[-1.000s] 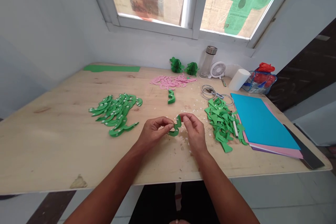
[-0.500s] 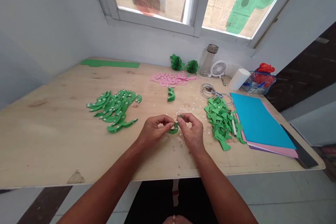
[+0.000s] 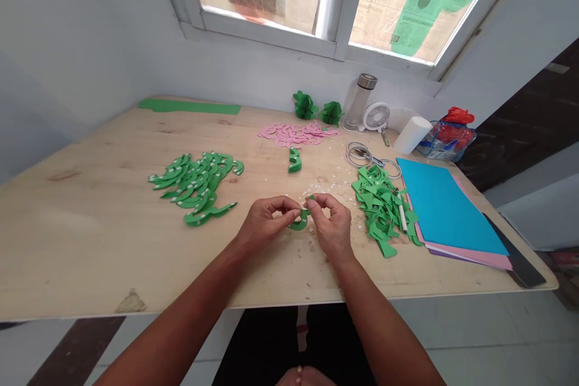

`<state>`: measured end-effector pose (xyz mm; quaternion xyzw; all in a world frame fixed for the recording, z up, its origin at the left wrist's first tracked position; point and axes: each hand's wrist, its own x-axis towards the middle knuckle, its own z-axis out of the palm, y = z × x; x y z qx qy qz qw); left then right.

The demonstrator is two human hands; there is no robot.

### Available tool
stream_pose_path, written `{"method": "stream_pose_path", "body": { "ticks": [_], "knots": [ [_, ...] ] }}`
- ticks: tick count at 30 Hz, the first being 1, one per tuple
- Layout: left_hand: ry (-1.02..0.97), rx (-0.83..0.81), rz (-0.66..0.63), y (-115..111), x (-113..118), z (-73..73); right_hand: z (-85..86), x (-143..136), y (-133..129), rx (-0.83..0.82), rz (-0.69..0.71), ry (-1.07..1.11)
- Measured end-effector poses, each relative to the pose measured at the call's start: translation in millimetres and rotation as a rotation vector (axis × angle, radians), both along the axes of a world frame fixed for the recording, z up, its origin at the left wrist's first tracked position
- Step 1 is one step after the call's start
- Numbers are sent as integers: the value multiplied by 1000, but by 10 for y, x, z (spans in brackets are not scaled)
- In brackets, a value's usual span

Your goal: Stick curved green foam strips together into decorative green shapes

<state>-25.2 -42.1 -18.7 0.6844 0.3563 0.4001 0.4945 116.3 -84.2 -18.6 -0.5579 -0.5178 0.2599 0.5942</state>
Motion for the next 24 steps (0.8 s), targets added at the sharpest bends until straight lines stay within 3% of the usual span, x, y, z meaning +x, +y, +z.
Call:
{"method": "stream_pose_path", "body": {
  "ticks": [11, 24],
  "knots": [
    [-1, -23, -12, 6, 4, -13, 37, 4, -11, -6, 7, -30],
    [-34, -61, -10, 9, 7, -20, 28, 8, 13, -50, 42, 79]
  ]
}}
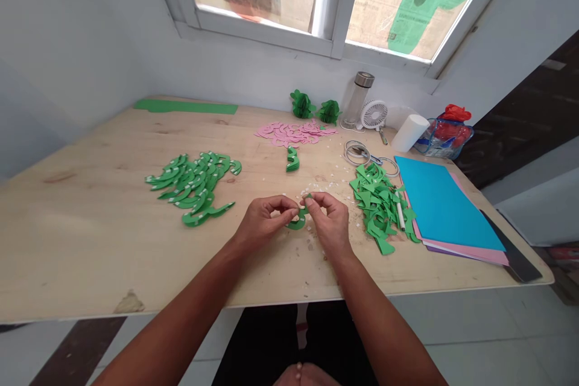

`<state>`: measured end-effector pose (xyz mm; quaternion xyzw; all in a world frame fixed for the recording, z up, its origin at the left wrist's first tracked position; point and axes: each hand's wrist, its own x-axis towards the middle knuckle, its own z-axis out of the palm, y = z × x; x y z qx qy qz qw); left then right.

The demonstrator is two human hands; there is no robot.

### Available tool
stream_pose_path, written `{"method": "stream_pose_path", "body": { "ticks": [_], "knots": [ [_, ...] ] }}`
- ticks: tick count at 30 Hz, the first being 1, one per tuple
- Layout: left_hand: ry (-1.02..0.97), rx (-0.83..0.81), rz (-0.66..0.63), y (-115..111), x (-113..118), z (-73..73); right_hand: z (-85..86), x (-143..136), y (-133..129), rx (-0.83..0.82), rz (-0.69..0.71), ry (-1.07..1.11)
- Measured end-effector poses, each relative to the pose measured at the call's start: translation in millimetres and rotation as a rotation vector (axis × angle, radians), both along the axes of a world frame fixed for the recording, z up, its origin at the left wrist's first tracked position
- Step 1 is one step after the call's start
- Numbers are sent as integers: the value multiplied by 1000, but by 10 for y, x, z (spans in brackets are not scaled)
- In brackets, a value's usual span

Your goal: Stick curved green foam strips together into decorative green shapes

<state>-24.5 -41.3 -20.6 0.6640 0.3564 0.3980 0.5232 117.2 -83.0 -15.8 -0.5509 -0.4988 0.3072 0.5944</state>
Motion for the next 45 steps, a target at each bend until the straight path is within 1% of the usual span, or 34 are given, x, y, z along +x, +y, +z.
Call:
{"method": "stream_pose_path", "body": {
  "ticks": [5, 14, 18, 20, 23, 26, 29, 32, 36, 41, 45],
  "knots": [
    [6, 4, -1, 2, 3, 4, -13, 1, 13, -22, 23, 35],
    [9, -4, -30, -11, -2, 2, -44, 27, 16, -2, -38, 4],
    [-88, -127, -42, 3, -10, 14, -66, 20, 32, 14, 21, 54],
    [-154, -202, -24, 18, -18, 12, -72, 16, 38, 18, 40, 61],
    [-274, -292, 13, 38, -33, 4, -67, 12, 37, -6, 47, 68],
    [-394, -393, 9, 42, -42, 17, -48, 8, 28, -33, 84, 68],
    [-479, -480, 7, 35, -43, 53, -20, 1, 14, -33, 144, 14],
    [-528, -522, 21, 31, -42, 83, 8, -4, -4, -12, 171, -63],
    [-538, -532, 39, 34, -40, 84, 38, -19, -29, 50, 156, -177],
    [-539, -530, 45, 30, -33, 75, 36, -55, -46, 103, 108, -380],
    [-540, -533, 29, 24, -28, 77, 17, -63, -43, 110, 78, -440]
  ]
}}
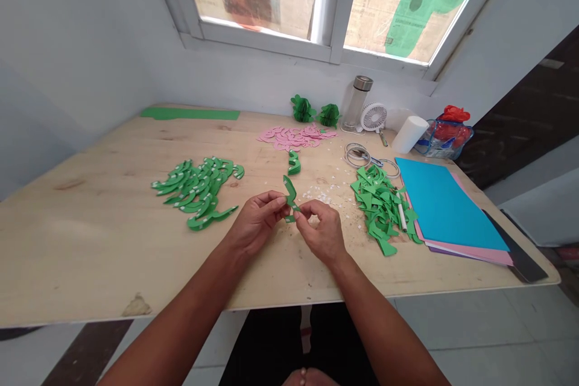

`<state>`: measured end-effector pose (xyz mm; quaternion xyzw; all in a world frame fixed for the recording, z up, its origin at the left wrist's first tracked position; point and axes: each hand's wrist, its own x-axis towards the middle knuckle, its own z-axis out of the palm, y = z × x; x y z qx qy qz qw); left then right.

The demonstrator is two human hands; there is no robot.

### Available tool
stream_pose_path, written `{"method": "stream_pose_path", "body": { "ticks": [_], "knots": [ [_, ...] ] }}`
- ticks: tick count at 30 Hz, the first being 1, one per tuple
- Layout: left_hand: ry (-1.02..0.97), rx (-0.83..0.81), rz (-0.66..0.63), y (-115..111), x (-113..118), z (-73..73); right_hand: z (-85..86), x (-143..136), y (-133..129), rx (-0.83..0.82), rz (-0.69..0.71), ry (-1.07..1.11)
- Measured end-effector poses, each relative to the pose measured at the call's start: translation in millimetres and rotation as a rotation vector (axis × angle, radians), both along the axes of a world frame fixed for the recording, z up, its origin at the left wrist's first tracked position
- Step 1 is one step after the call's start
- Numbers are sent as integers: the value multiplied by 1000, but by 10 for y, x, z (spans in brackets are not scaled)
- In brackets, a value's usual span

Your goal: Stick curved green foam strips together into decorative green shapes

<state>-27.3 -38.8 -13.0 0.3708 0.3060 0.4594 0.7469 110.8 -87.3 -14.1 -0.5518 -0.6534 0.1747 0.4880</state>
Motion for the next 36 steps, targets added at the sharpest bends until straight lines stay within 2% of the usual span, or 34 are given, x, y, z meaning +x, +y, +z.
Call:
{"method": "stream_pose_path", "body": {
  "ticks": [7, 24, 36],
  "knots": [
    [-64, -29, -47, 14, -6, -41, 14, -4, -11, 26, -3, -8],
    [-114, -68, -18, 14, -40, -51, 64, 37, -31, 20, 164, 197],
    [-135, -56, -67, 21, -43, -67, 37, 1, -40, 90, 101, 89]
  ]
}}
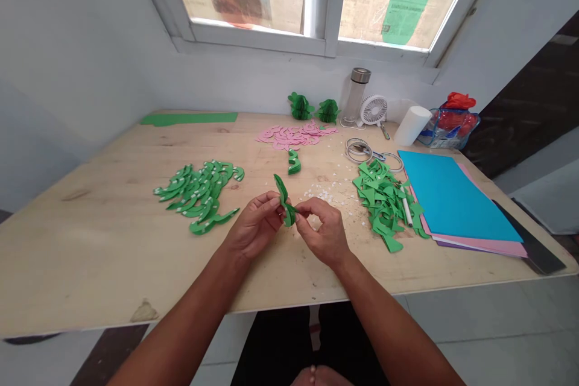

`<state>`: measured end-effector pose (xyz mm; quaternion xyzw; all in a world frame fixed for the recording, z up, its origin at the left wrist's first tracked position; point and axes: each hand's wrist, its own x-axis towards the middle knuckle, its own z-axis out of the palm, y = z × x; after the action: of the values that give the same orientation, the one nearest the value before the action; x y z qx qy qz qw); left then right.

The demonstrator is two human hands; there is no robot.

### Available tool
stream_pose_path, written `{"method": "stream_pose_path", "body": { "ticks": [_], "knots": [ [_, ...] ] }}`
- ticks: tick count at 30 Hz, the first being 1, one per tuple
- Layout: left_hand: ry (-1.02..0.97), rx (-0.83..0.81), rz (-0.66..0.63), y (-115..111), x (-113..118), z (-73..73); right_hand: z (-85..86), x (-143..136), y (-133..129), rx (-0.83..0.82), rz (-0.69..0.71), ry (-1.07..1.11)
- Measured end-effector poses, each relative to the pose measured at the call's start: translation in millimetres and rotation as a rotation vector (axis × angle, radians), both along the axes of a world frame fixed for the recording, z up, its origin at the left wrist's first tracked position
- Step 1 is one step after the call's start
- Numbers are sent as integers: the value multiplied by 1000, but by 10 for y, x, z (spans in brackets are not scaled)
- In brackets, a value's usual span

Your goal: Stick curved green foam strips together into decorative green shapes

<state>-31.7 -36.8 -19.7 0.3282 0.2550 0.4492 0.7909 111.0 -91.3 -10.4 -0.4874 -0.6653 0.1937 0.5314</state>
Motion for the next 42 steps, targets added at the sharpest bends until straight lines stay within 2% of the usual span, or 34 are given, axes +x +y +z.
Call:
{"method": "stream_pose_path", "body": {
  "ticks": [8, 14, 19, 28, 42],
  "knots": [
    [9, 17, -16, -22, -8, 19, -28, -7, -9, 85, -106, -5],
    [32, 14, -18, -47, -5, 42, 5, -8, -21, 176, -92, -53],
    [68, 21, 12, -60, -1, 62, 15, -6, -27, 184, -102, -126],
    [20, 30, -22, -45, -24, 37, 15, -4, -25, 210, -120, -126],
    [-32, 11, 17, -31, -38, 46, 54, -7, -51, 284, -83, -87]
  ]
}}
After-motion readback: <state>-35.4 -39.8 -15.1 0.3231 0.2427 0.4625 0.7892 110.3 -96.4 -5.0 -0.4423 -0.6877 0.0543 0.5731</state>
